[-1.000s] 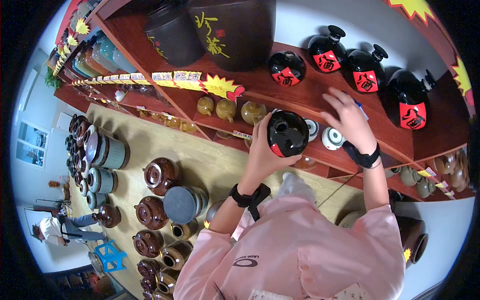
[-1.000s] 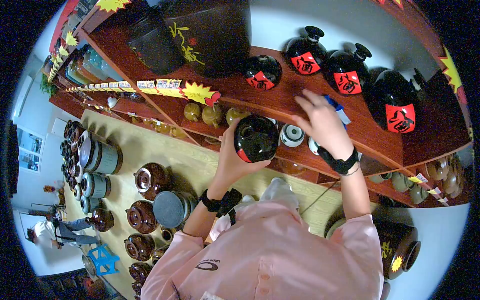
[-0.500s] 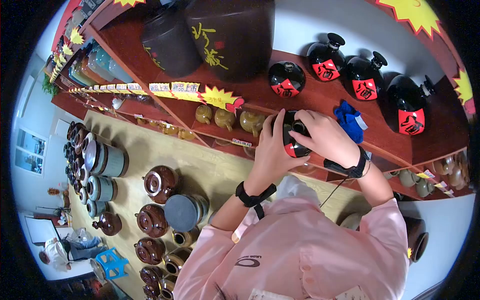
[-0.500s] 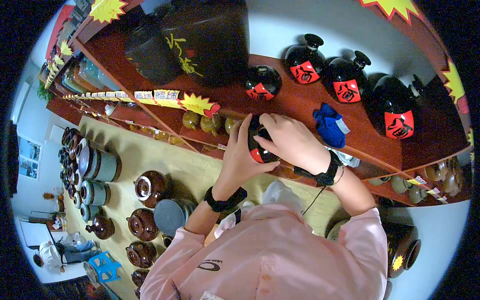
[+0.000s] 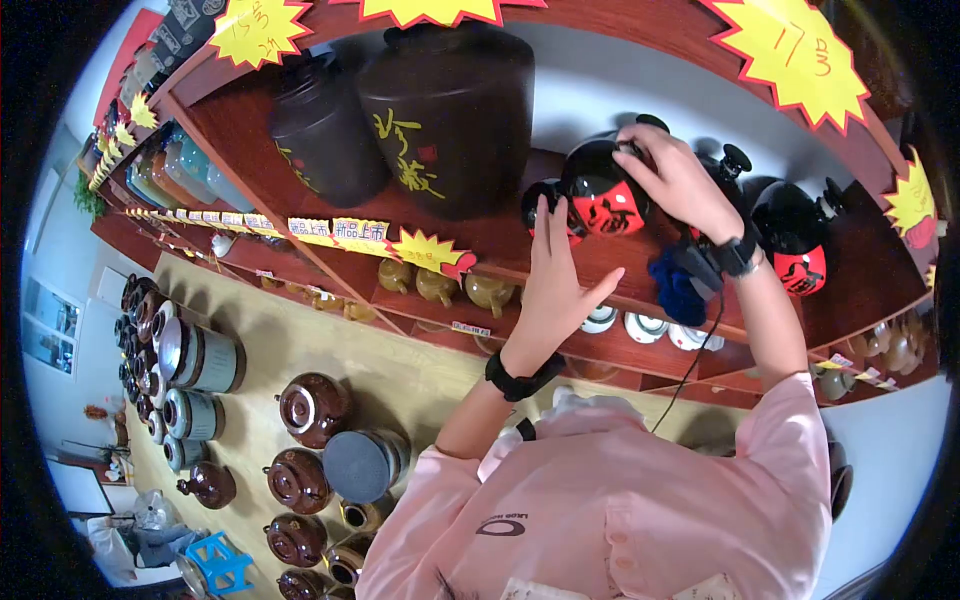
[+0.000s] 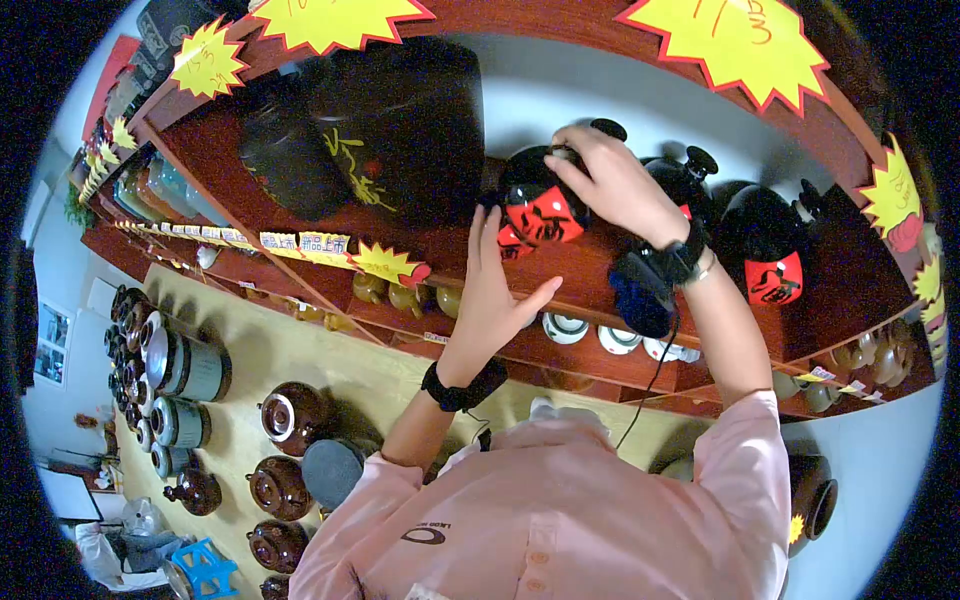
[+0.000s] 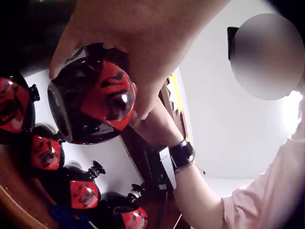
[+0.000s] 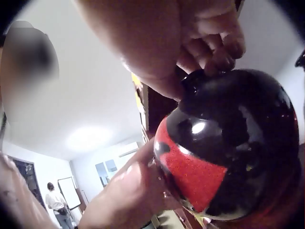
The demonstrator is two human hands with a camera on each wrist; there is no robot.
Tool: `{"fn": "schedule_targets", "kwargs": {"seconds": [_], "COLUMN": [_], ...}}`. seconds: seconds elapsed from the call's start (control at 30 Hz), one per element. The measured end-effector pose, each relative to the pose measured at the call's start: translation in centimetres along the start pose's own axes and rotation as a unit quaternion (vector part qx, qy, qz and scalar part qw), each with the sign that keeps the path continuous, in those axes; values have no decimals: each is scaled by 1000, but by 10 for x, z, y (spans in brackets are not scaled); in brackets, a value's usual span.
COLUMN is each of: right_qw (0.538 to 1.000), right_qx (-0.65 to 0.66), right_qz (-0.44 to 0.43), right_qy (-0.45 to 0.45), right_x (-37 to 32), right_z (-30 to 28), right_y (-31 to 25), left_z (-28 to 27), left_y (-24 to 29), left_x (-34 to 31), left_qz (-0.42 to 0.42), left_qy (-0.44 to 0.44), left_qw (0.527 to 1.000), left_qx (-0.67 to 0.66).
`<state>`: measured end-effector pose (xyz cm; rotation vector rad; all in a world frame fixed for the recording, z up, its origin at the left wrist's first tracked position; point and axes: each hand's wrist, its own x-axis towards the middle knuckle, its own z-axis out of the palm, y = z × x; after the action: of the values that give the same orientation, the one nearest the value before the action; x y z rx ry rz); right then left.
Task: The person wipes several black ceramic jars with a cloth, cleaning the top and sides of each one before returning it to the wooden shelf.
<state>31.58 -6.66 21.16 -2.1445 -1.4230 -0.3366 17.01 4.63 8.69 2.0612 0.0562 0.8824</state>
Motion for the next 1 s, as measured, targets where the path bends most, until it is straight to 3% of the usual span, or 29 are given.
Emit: {"fn": "schedule_targets", "kwargs": {"seconds": [0.3, 0.43, 0.77, 1.0], "right_qw": [999, 999, 989, 980], "right_qx": [-46, -39, -96, -110], "right_qz": [15, 23, 11, 43], "right_qy": [25, 30, -113, -162], "right_x": [77, 96, 110, 109], "right_z": [31, 54, 103, 121], "right_y": [77, 105, 129, 133], "left_z": [6, 11, 10, 3], "left_y": [-18, -25, -41, -47], "left_x": [-4, -8, -25, -38], "left_qz": [-21, -14, -67, -106], "left_qy": [-132, -145, -177, -194], "left_qw": [989, 985, 976, 970], "left_qx": [58, 87, 109, 103]}}
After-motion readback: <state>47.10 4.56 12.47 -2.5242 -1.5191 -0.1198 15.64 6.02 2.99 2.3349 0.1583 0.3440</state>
